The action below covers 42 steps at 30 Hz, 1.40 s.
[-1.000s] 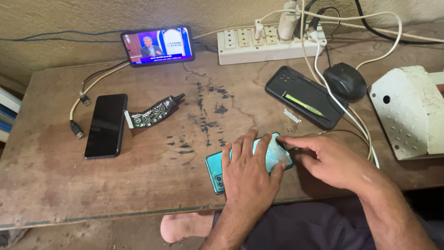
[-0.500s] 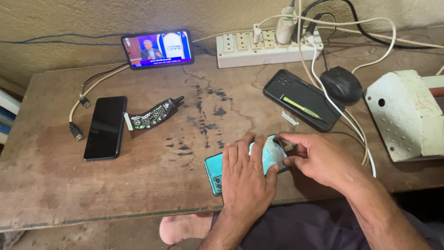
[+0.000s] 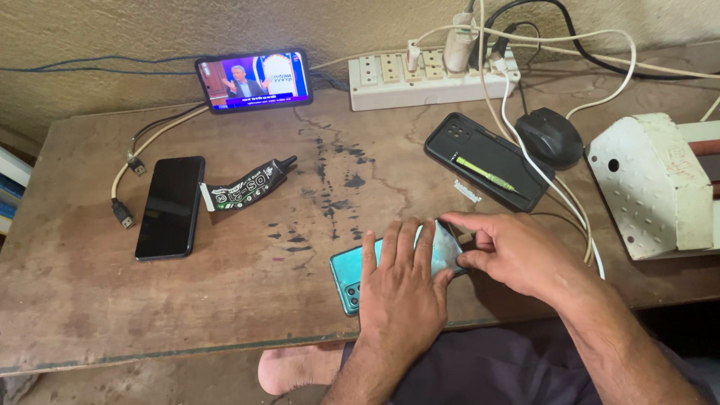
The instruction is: The person repairs a smartphone at a workbench. They work on the opened phone with a pry tool near the battery, reattach the back cover, press it into place, plug in a charging cable, and handle other phones on the bench while a video plays on a nearby phone.
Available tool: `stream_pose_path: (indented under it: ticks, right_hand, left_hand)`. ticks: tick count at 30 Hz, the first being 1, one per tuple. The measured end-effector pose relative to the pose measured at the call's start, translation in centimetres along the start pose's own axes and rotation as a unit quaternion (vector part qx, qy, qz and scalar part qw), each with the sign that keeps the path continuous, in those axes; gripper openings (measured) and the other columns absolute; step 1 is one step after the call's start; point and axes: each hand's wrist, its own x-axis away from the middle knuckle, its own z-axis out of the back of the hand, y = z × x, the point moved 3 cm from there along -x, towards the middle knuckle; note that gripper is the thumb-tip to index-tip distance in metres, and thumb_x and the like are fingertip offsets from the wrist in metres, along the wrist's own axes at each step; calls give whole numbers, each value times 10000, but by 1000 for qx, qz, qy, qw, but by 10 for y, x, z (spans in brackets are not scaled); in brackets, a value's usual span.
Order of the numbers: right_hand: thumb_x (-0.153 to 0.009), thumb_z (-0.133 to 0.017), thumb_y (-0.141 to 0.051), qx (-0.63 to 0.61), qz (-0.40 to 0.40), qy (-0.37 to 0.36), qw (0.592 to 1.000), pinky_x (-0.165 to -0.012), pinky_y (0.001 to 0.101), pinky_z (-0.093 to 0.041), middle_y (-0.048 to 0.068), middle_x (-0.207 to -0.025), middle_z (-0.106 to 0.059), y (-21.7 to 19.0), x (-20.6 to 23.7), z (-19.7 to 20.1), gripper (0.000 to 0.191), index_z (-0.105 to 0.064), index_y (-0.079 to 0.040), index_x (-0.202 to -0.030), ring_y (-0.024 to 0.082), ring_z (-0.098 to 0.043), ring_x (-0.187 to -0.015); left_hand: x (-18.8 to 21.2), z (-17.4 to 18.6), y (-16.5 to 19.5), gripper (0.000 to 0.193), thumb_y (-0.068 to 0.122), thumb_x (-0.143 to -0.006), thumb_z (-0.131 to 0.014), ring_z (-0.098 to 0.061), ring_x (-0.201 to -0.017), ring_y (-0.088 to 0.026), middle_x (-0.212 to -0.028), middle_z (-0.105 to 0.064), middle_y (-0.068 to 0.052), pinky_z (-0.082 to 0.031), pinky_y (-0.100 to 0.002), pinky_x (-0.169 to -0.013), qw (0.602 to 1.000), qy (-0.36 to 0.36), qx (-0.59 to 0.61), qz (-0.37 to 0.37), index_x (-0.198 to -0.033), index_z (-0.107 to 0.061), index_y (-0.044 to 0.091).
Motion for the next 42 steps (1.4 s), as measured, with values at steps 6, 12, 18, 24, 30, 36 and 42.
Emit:
stream_pose_path:
  ticks: [6, 12, 18, 24, 30, 36, 42]
  right_hand:
    - [-833, -812, -263, -8, -2, -5, 1000, -541, 373, -418, 29, -573, -576, -3, 1, 0, 666, -596, -416, -1444, 167, -499, -522]
    - [-846, -813, -274, 7, 0, -3, 1000, -544, 362, -408, 24, -564, -568, 9, -2, -6, 666, -584, -427, -1453, 164, -489, -512]
    - [-787, -816, -198, -121, 80, -40, 989, -525, 317, -415, -21, -630, -545, 15, -6, -11, 759, -573, -357, -1489, 94, -466, -564]
    - [-815, -821, -313, -37, -12, 15, 999, -663, 378, -511, 36, -749, -754, 0, 8, -8, 672, -592, -383, -1444, 216, -682, -667]
    - [-835, -786, -367, 42, 5, 22, 999, -775, 437, -548, 108, -945, -771, -15, 18, -2, 690, -538, -407, -1477, 321, -737, -904]
    - [-831, -781, -374, 38, 33, 29, 998, -768, 433, -553, 112, -945, -775, -17, 18, -1, 680, -543, -379, -1468, 325, -740, -911]
    - [-844, -781, -366, 51, -3, 11, 999, -735, 432, -547, 109, -880, -766, -15, 17, -2, 680, -533, -394, -1477, 313, -735, -822]
  left_hand:
    - [3, -7, -4, 679, 326, -949, -554, -327, -1470, -321, -1578, -400, -153, -176, -595, -1178, 1000, -8, -12, -25, -1523, -387, 4]
    - [3, -7, -8, 658, 268, -948, -555, -339, -1467, -329, -1575, -407, -156, -186, -586, -1179, 999, -26, 13, -19, -1528, -394, 3]
    - [1, -3, -5, 696, 279, -895, -608, -359, -1440, -330, -1538, -436, -154, -195, -591, -1163, 1000, -21, 10, -18, -1504, -412, 4]
    - [-6, 2, -6, 734, 237, -781, -732, -405, -1403, -310, -1460, -509, -113, -232, -541, -1159, 996, -20, 82, 40, -1445, -494, 38]
    - [-15, 1, -14, 752, 198, -687, -807, -475, -1299, -298, -1393, -567, -84, -297, -484, -1117, 985, -54, 141, 88, -1388, -564, 77]
    - [-13, 2, -19, 819, 165, -676, -818, -474, -1330, -312, -1422, -556, -125, -307, -473, -1118, 986, -30, 162, 33, -1425, -517, 25]
    - [-8, 3, -15, 774, 171, -713, -810, -463, -1349, -337, -1436, -537, -159, -305, -485, -1128, 991, -21, 130, -1, -1402, -508, -12]
